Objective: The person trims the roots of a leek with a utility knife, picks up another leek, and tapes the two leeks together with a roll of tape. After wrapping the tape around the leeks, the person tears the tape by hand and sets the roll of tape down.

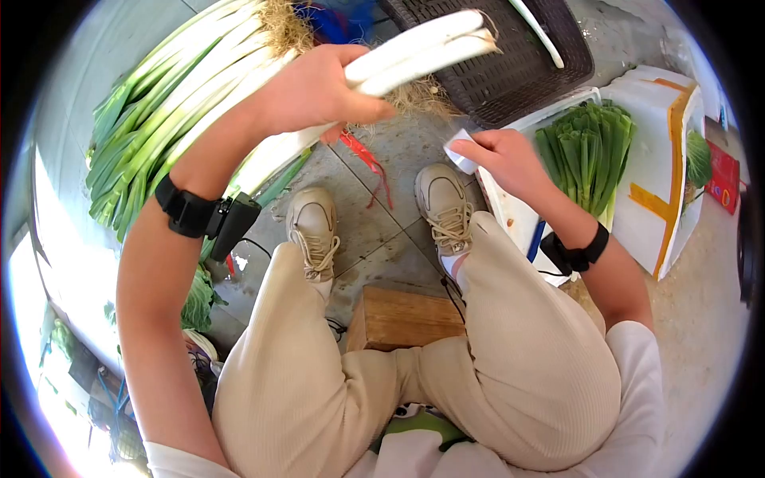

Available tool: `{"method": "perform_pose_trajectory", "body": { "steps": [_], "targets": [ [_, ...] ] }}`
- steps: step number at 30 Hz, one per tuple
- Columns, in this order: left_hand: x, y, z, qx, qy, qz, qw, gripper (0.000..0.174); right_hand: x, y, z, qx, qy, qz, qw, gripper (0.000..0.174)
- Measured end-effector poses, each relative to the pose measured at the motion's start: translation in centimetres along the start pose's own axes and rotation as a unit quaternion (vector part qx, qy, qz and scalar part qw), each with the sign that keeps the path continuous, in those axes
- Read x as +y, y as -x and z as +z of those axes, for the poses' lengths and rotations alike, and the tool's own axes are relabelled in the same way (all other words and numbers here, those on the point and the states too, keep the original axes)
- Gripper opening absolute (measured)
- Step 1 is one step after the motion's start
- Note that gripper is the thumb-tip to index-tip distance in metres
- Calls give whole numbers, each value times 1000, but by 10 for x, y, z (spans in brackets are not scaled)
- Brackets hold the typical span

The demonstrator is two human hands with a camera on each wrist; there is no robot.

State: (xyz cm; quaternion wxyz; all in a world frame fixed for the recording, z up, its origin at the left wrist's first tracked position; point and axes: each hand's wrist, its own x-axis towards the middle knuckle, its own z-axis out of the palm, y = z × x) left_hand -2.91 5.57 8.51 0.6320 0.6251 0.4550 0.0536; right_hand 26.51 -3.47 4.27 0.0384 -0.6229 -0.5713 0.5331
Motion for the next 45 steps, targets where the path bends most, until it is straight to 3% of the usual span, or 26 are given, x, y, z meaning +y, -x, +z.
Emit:
{"method": "perform_pose_trajectory", "body": {
  "steps": [5,6,7,8,9,10,11,13,15,17,19,20,22,24,28,29,31,32,33,34,35,36,37,41,43,45],
  "targets": [
    [17,11,14,-116,115,6,987,77,-5,-12,15,-20,12,-37,999,49],
    [20,14,19,-122,89,2,988,69,4,-17,19,-11,35,-79,996,41],
    [22,17,23,-129,63,-2,990,63,7,-19,29,68,-91,-219,969,32],
    [26,19,26,-148,36,-15,988,61,30,-36,22,-102,-300,-102,943,30],
    [30,21,28,-149,35,-14,988,61,49,-53,11,-264,-483,24,834,28],
    [33,23,31,-167,31,-19,985,62,11,-53,6,-130,-76,6,989,28],
    [35,25,33,-184,26,-24,982,62,-1,-47,3,-132,-130,32,982,27],
    [37,26,36,-191,26,-47,980,57,-15,-52,-7,-86,-137,-65,985,26],
    [30,26,41,-209,-9,-52,976,59,-33,-56,-31,-74,-117,-7,990,26],
    [28,24,44,-203,-53,-41,977,61,-36,-69,-52,-93,-205,-10,974,25],
    [26,22,48,-196,-96,-30,975,64,-49,-72,-64,-50,-246,-50,967,24],
    [25,21,51,-193,-112,-32,974,66,-51,-79,-70,-48,-223,-99,969,36],
    [18,20,56,-190,-127,-35,973,68,-83,-67,-79,-59,-325,-94,939,33],
    [9,19,62,-130,-231,34,964,70,-104,-53,-80,-49,-358,-95,928,33],
    [-10,2,71,-124,-229,-12,965,71,-147,-17,-73,-3,-337,-169,926,37],
    [-16,-3,75,-82,-252,-20,964,69,-158,-6,-71,4,-343,-193,919,39],
    [-28,-14,75,-39,-275,-28,960,67,-154,9,-70,-21,-392,-155,906,40],
    [-34,-19,72,-28,-253,-39,966,66,-128,15,-72,93,-114,-316,937,35],
    [-44,-27,67,-17,-232,-49,971,66,-114,18,-72,198,178,-440,858,35],
    [-85,-38,69,50,-228,60,971,63,-119,24,-68,198,178,-442,857,35],
    [-109,-49,63,90,-209,124,966,60,-126,37,-62,102,-1,-364,926,34],
    [-89,-45,56,103,-194,43,975,58,-133,50,-55,0,-179,-267,947,38],
    [-63,-37,48,115,-178,-39,976,57,-138,59,-50,-102,-348,-156,919,46],
    [-72,-30,37,293,-189,124,929,50,-113,76,-47,-101,-338,-109,930,30],
    [-70,-28,29,311,-183,130,924,47,-112,80,-47,-97,-232,-33,967,28],
    [-69,-27,23,327,-178,136,918,45,-103,80,-41,-83,-215,-30,973,30]
  ]
}}
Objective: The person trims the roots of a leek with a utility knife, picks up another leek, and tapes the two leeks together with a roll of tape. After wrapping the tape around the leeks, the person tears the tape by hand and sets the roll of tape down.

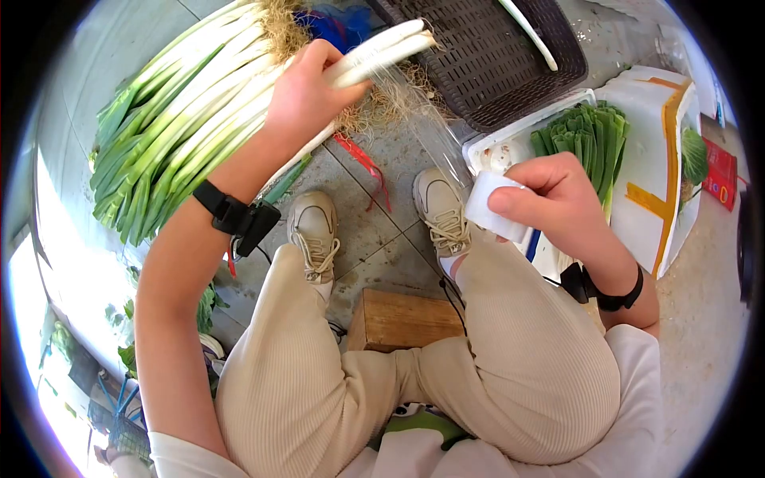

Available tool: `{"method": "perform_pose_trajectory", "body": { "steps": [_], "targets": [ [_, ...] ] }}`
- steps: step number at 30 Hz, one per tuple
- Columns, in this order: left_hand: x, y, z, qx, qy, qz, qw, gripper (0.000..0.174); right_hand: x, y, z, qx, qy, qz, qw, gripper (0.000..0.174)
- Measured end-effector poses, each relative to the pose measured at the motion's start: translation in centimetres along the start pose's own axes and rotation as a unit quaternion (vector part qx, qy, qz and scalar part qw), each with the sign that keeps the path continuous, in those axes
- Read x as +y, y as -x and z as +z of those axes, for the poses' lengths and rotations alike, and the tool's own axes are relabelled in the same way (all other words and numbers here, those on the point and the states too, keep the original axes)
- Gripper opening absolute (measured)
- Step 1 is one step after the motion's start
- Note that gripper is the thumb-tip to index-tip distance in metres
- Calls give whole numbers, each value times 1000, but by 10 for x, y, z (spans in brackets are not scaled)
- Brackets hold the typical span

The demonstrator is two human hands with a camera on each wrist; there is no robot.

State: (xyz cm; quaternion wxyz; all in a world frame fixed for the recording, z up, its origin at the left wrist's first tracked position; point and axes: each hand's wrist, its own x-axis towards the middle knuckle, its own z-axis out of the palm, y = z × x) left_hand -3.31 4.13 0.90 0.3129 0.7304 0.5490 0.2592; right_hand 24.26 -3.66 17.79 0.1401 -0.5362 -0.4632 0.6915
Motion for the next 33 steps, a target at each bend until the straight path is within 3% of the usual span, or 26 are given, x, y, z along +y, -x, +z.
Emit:
{"method": "perform_pose_trajectory", "body": {
  "steps": [2,5,11,16,20,22,26,28,32,33],
  "targets": [
    [-2,-3,-4,45,-7,-4,999,43,7,0,-1,-5,52,70,996,32],
    [-1,-8,-11,93,-39,2,995,44,18,-6,1,-29,122,100,987,37],
    [-1,-9,-24,149,-92,55,983,46,56,-25,-3,40,150,104,982,40],
    [14,-3,-33,51,-173,-9,983,44,68,-34,-5,81,104,68,989,40],
    [17,-1,-36,28,-161,2,987,42,84,-36,-2,88,97,61,989,40],
    [23,-1,-42,-25,-92,-27,995,47,75,-36,0,89,104,79,987,40],
    [30,0,-48,-26,-95,-12,995,57,86,-39,-2,97,127,79,984,41],
    [36,0,-50,-49,-52,-24,997,71,91,-43,-6,97,150,90,980,42],
    [47,0,-52,-57,-59,-18,996,74,97,-46,-3,104,154,83,979,46],
    [52,-1,-55,-88,-62,-51,993,70,96,-47,-2,105,154,82,979,46]
  ]
}}
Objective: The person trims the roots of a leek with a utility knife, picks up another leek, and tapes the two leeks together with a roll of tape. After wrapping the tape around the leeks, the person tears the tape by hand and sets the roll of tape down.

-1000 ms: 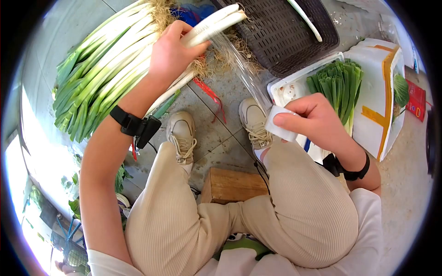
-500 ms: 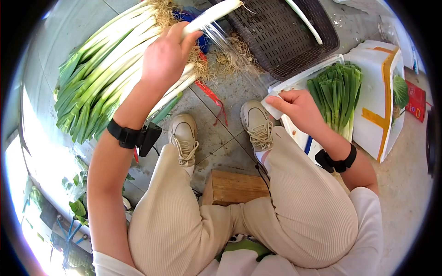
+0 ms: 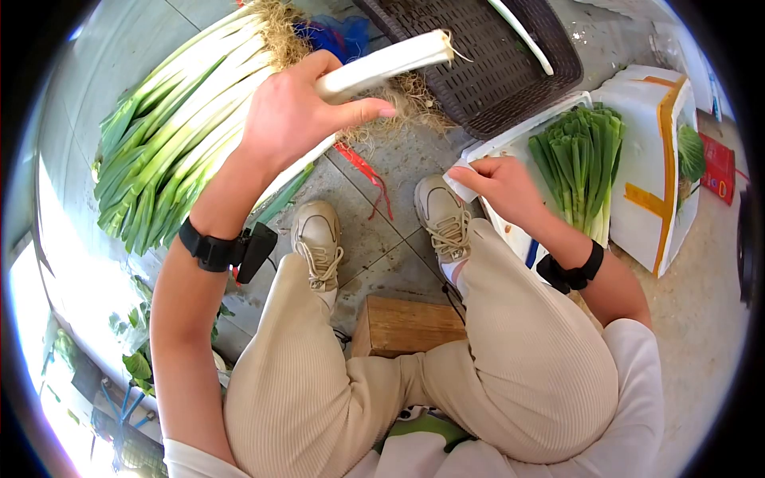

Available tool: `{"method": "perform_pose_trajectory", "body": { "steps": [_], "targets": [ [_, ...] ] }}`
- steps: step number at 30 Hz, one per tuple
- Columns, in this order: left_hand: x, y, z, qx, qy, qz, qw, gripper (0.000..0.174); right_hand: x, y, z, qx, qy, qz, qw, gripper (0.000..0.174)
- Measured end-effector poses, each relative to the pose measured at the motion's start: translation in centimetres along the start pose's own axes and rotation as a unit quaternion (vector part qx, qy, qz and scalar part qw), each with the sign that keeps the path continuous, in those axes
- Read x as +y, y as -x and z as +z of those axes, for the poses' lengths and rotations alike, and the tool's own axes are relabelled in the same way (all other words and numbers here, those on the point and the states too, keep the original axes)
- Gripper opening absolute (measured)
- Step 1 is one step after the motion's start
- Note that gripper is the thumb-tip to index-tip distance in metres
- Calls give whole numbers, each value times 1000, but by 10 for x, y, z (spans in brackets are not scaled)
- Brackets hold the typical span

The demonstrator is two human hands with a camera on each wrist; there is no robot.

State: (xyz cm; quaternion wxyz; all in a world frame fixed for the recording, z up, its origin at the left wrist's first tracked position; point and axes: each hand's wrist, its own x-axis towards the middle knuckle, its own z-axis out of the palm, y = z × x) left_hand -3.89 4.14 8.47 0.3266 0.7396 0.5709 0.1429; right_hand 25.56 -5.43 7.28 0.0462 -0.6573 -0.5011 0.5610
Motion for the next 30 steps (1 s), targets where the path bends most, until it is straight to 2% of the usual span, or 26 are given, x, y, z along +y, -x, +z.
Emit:
{"method": "perform_pose_trajectory", "body": {
  "steps": [2,6,12,14,18,21,23,24,26,30],
  "targets": [
    [12,-1,-7,-61,-8,-56,997,65,-2,-1,1,5,23,4,1000,46],
    [18,1,-9,-106,6,-64,992,65,1,-6,4,-3,34,17,999,46],
    [15,4,-14,-176,-4,24,984,48,15,-17,10,12,44,-11,999,50],
    [16,6,-15,-144,69,59,985,46,19,-19,11,15,46,-10,999,51],
    [11,9,-2,-104,121,74,984,46,19,-19,14,13,37,-15,999,51],
    [10,9,0,-53,105,76,990,41,23,-20,15,15,31,-14,999,51],
    [6,10,4,21,56,151,987,37,26,-23,14,13,40,-2,999,51],
    [5,10,5,21,56,151,987,37,25,-24,13,13,40,-1,999,51],
    [3,11,7,83,33,198,976,36,22,-23,12,17,27,-24,999,51],
    [-6,14,16,132,-13,231,964,46,13,-21,12,20,30,-17,999,50]
  ]
}}
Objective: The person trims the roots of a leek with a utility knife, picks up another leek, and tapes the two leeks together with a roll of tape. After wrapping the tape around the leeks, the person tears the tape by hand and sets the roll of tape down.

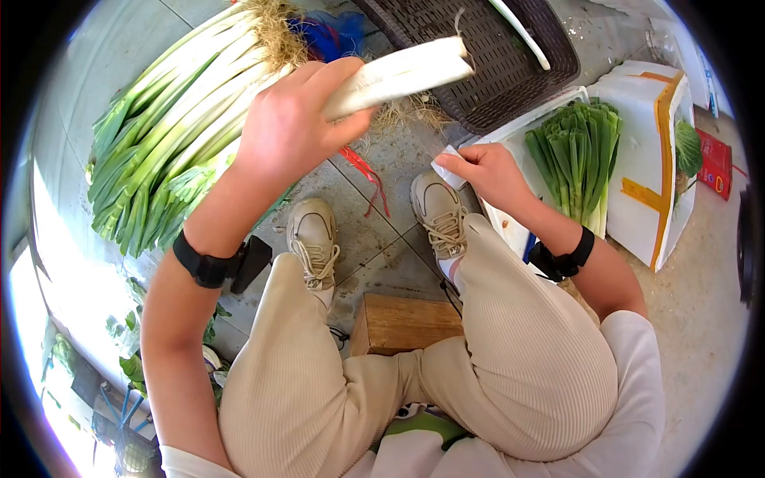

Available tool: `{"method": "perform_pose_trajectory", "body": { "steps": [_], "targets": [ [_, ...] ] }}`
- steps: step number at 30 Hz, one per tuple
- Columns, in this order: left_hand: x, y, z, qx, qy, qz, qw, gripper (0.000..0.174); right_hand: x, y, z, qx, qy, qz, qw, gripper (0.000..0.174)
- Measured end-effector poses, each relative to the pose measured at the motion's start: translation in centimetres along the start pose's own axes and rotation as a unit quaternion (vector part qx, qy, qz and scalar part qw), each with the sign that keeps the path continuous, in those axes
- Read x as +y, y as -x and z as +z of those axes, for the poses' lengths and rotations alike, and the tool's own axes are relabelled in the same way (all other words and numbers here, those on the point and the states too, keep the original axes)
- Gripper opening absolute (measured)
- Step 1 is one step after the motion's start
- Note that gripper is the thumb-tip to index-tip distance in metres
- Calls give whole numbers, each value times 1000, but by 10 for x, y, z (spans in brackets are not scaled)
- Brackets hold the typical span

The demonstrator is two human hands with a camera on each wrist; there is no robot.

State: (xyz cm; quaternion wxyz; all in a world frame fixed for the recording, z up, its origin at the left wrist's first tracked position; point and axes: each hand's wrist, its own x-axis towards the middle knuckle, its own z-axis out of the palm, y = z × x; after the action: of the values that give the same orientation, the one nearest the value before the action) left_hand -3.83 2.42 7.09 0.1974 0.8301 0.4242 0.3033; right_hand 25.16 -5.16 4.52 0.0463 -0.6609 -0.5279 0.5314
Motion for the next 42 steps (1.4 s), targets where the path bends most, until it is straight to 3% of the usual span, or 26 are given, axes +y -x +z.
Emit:
{"method": "perform_pose_trajectory", "body": {
  "steps": [5,15,21,23,26,27,29,32,39,41,42],
  "targets": [
    [-2,3,4,-55,-109,-63,990,44,-2,-1,2,4,-34,-3,999,50],
    [-23,8,21,-20,-142,-15,990,38,-25,5,2,3,-64,-7,998,49],
    [-10,-8,3,-44,-33,-46,997,33,-30,3,4,1,-50,-34,998,49],
    [-4,-16,-4,-97,120,-105,982,38,-36,3,4,9,-57,-38,998,50],
    [-3,-22,-6,-99,181,-67,976,51,-32,-4,3,24,-49,-50,997,50],
    [0,-25,-9,-101,182,-65,976,51,-31,-6,3,25,-50,-49,997,50],
    [9,-31,-16,-216,157,-154,951,56,-29,-10,2,33,-28,-54,998,51],
    [18,-35,-16,-253,138,-192,938,54,-31,-8,-3,26,-20,-33,999,51],
    [14,-32,-7,-237,166,-157,944,42,-18,-8,-1,30,-33,-43,998,47],
    [6,-29,2,-147,120,-44,981,35,-15,-9,-1,35,-32,-33,998,47],
    [8,-29,3,-148,121,-43,981,35,-13,-10,-2,35,-33,-31,998,47]
  ]
}}
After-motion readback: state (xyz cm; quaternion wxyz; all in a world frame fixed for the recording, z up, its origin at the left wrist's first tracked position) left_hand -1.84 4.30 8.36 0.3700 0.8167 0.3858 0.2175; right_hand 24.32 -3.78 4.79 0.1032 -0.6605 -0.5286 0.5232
